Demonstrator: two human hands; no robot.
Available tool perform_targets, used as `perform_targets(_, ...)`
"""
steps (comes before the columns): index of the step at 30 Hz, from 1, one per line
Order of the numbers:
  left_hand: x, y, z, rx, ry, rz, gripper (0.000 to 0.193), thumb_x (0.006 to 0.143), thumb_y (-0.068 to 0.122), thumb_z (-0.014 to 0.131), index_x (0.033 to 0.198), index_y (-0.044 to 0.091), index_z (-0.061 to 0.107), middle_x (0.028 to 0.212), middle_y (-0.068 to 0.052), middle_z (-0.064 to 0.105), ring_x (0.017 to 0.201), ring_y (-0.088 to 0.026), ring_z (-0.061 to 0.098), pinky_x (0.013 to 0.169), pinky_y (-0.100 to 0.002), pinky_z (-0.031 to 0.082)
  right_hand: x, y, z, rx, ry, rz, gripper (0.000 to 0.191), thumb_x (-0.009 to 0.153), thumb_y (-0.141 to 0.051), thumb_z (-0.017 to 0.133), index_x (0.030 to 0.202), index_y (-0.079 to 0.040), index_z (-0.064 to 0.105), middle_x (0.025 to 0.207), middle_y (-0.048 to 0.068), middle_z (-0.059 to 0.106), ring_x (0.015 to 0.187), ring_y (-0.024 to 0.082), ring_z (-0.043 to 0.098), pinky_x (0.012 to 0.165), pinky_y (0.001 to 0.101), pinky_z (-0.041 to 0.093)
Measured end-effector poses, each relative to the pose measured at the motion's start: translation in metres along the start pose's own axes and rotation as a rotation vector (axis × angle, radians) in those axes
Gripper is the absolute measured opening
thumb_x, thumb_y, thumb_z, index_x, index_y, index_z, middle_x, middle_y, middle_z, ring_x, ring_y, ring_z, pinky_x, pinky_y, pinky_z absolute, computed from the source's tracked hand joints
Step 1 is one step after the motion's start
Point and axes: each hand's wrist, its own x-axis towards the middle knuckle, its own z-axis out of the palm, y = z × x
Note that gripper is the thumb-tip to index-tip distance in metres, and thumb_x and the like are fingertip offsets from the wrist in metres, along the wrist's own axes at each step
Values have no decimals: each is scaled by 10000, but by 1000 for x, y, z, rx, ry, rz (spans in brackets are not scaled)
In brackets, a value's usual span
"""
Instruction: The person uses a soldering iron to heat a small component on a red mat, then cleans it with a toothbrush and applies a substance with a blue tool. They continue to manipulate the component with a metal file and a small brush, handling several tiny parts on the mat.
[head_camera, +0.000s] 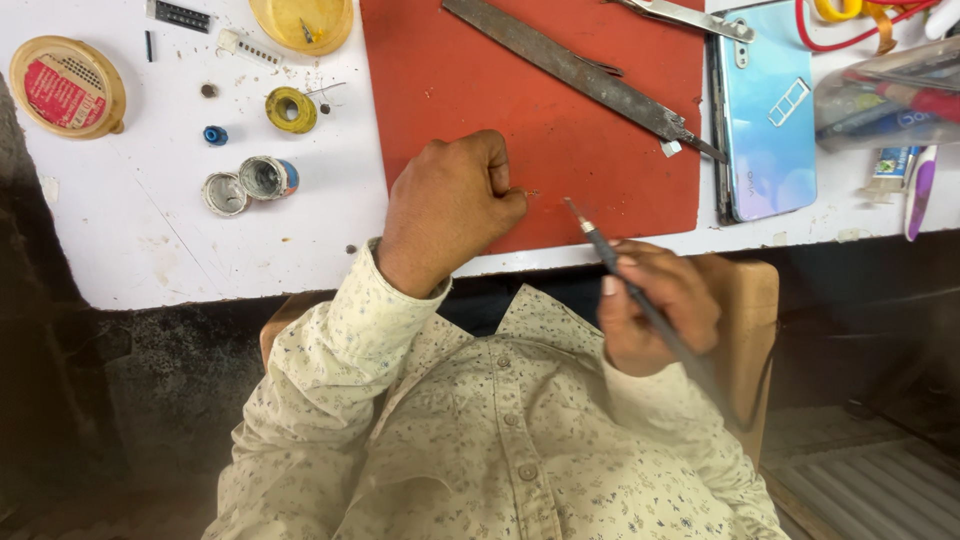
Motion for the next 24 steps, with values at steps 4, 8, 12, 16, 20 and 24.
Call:
perform_targets(4,-2,0,-1,-12,-2,7,211,739,148,806,689,86,611,561,-49,636,508,-212,650,544,-349,533,-3,-16,-33,-4,105,234,167,954,-36,785,1057,46,682,951,184,713,867,255,734,793,326,641)
perform_targets(8,-4,0,1,-17,29,33,209,748,154,808,703,80,618,585,-56,649,534,-217,663,552,-344,531,-2,-29,-56,130,206,399,191,986,-62,800,1083,40,672,989,175,689,876,264,748,809,350,663)
perform_targets(12,-4,-4,0,-68,24,67,212,762,167,811,723,69,626,611,-53,651,546,-189,660,546,-326,520,4,-30,-89,250,264,376,158,1011,0,758,1107,64,650,998,202,695,889,294,749,866,413,670)
perform_targets(16,-3,-7,-2,-94,-21,86,249,794,209,834,750,65,635,622,-40,644,537,-133,608,518,-301,486,10,-38,-157,248,294,375,129,1047,-7,659,1131,85,625,1027,216,692,902,327,755,893,445,663)
perform_targets(20,-7,-5,-4,-181,-102,3,231,865,185,799,833,55,611,606,-30,606,471,-108,519,442,-292,401,8,-51,-244,207,388,480,163,1060,-99,600,1141,42,592,1022,235,704,909,338,724,914,449,636)
perform_targets(24,-9,4,-5,-352,-199,-130,174,932,121,738,887,43,589,609,-1,562,471,-70,469,397,-245,345,-8,-61,-328,118,618,494,228,1090,-178,582,1164,37,607,1004,231,695,923,354,685,887,440,586)
